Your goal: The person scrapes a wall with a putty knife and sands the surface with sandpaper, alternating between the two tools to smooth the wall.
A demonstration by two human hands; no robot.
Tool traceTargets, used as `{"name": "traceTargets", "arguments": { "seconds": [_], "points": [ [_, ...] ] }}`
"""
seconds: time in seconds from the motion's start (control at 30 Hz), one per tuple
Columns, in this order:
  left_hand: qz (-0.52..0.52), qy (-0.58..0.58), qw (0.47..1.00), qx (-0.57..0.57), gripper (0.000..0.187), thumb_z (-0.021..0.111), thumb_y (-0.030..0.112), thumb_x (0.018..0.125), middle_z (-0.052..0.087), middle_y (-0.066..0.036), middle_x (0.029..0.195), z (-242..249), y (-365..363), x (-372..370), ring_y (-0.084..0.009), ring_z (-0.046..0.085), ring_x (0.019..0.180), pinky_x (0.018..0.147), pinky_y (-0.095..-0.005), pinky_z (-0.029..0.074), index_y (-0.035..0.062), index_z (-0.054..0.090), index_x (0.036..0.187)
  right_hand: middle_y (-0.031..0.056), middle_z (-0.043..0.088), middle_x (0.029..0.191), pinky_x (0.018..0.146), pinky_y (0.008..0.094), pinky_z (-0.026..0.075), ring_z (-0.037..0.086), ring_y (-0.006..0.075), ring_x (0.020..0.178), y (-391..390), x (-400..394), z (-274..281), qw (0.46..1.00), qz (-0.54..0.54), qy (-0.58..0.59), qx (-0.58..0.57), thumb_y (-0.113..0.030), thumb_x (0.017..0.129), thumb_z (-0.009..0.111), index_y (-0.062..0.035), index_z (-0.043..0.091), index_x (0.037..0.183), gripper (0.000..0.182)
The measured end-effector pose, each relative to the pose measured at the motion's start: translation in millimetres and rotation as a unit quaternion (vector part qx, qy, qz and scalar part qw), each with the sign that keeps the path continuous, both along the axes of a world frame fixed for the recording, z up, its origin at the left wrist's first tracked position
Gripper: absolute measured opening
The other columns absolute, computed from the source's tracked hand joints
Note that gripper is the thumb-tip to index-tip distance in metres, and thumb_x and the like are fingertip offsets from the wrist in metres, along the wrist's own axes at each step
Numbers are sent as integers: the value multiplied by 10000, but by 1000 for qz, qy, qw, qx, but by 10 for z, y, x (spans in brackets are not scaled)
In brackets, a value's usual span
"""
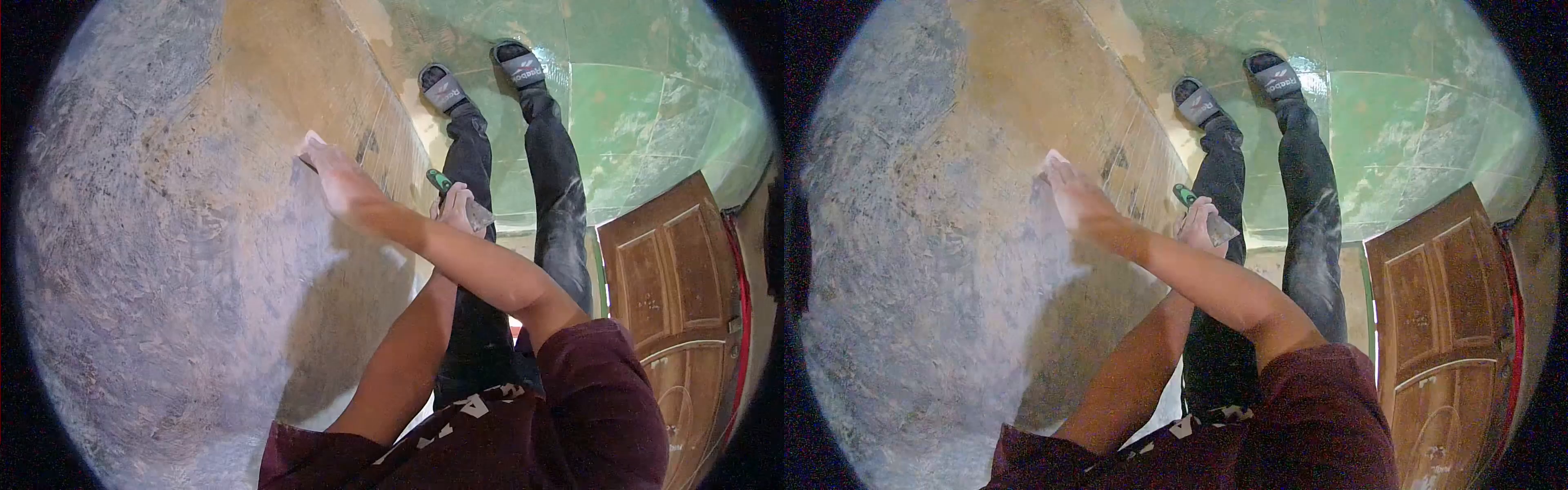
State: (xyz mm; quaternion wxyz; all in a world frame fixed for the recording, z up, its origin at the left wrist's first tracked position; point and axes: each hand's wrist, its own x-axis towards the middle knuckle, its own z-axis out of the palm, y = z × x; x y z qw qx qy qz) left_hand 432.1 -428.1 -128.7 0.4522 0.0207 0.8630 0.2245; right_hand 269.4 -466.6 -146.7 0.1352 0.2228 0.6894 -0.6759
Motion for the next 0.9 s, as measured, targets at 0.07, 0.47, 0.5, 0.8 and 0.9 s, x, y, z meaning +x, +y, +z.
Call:
{"name": "traceTargets", "arguments": {
  "seconds": [0.07,0.47,0.5,0.8,0.9],
  "points": [
    [-12,-9,1000,-2,512,781,128,690,565,-107,1374,-21,-5,16,-337,537,1284,1080,-504,349,114,541,1142,231,534,1388,1095,428,432,538,442,1265,45,46,-84,999,1,1,-39,-95,974,558,26,519,1375,421],
    [6,0,1000,-4,459,775,108,711,570,-92,1367,43,69,-36,-343,555,1237,1026,-493,374,115,553,1113,69,659,1196,829,270,465,626,141,1071,-125,-168,-82,886,-291,-56,-357,-328,1039,577,0,583,1359,459],
    [7,0,1000,-5,459,775,108,711,570,-92,1367,42,68,-33,-343,555,1237,1026,-493,374,115,553,1113,100,646,1264,925,302,459,602,162,1154,125,-298,70,870,-238,-178,-394,-274,1056,528,24,566,1371,435],
    [16,-37,999,-24,429,768,143,742,578,-91,1346,64,55,2,-289,551,1258,1117,-465,325,102,583,1127,234,635,1241,835,392,476,618,287,970,336,-47,703,890,-81,-145,-425,19,948,436,1,391,1526,580],
    [11,-15,1000,3,417,757,139,748,584,-93,1336,19,46,-1,-292,558,1244,1117,-461,324,97,586,1126,324,398,1471,1126,402,316,401,373,1337,247,94,776,942,-36,-69,-327,-31,982,398,99,314,1516,555]
  ]
}}
